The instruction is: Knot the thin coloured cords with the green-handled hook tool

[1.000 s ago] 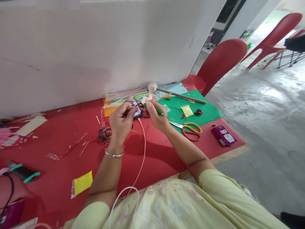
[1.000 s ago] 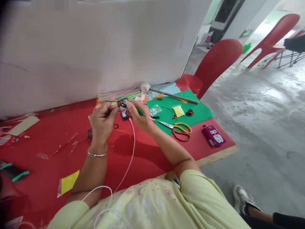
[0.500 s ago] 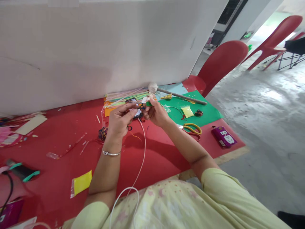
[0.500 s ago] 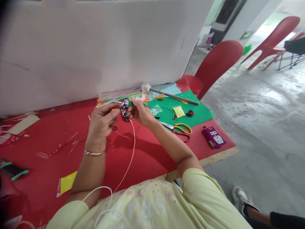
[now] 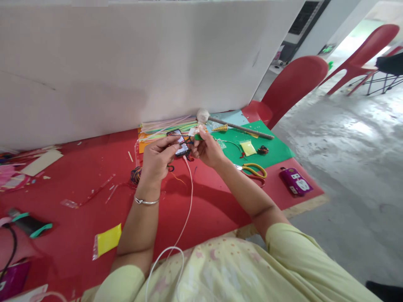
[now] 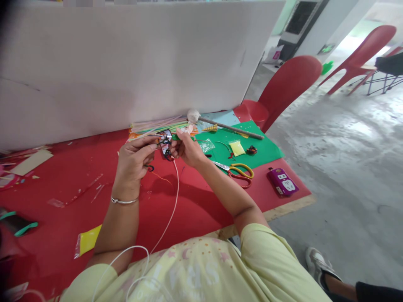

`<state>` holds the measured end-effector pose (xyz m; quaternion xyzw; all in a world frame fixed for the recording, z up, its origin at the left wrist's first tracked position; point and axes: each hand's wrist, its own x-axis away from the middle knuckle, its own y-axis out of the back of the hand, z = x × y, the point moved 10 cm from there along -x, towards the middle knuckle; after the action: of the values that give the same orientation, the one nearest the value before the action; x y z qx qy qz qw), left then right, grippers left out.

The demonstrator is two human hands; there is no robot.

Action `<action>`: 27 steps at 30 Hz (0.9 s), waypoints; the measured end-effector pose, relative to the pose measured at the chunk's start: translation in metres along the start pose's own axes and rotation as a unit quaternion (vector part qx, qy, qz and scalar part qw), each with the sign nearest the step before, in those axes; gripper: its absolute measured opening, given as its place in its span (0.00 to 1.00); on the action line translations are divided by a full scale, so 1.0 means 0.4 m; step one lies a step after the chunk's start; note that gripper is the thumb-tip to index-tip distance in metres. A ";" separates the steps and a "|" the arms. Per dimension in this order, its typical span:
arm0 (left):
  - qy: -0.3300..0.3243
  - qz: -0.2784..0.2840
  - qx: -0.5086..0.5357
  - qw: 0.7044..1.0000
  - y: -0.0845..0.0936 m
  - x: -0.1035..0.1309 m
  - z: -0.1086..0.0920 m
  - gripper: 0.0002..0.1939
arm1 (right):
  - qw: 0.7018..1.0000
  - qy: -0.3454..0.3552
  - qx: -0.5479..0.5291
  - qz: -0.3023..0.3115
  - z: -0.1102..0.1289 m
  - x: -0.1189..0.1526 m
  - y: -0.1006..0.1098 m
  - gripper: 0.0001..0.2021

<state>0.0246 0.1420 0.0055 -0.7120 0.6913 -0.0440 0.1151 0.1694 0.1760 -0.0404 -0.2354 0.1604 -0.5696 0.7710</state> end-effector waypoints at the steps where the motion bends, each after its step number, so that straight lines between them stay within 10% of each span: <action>1: 0.001 0.005 0.003 1.000 -0.002 0.000 0.000 0.12 | 1.000 -0.002 0.000 0.001 0.001 0.001 -0.002 0.31; 27: -0.133 0.008 -0.118 0.984 0.004 -0.005 -0.031 0.12 | 1.000 -0.004 -0.010 0.003 -0.002 0.007 0.011 0.31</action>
<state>0.0203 0.1428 0.0175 -0.7143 0.6760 0.1342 0.1214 0.1735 0.1741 -0.0433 -0.2446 0.1636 -0.5651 0.7708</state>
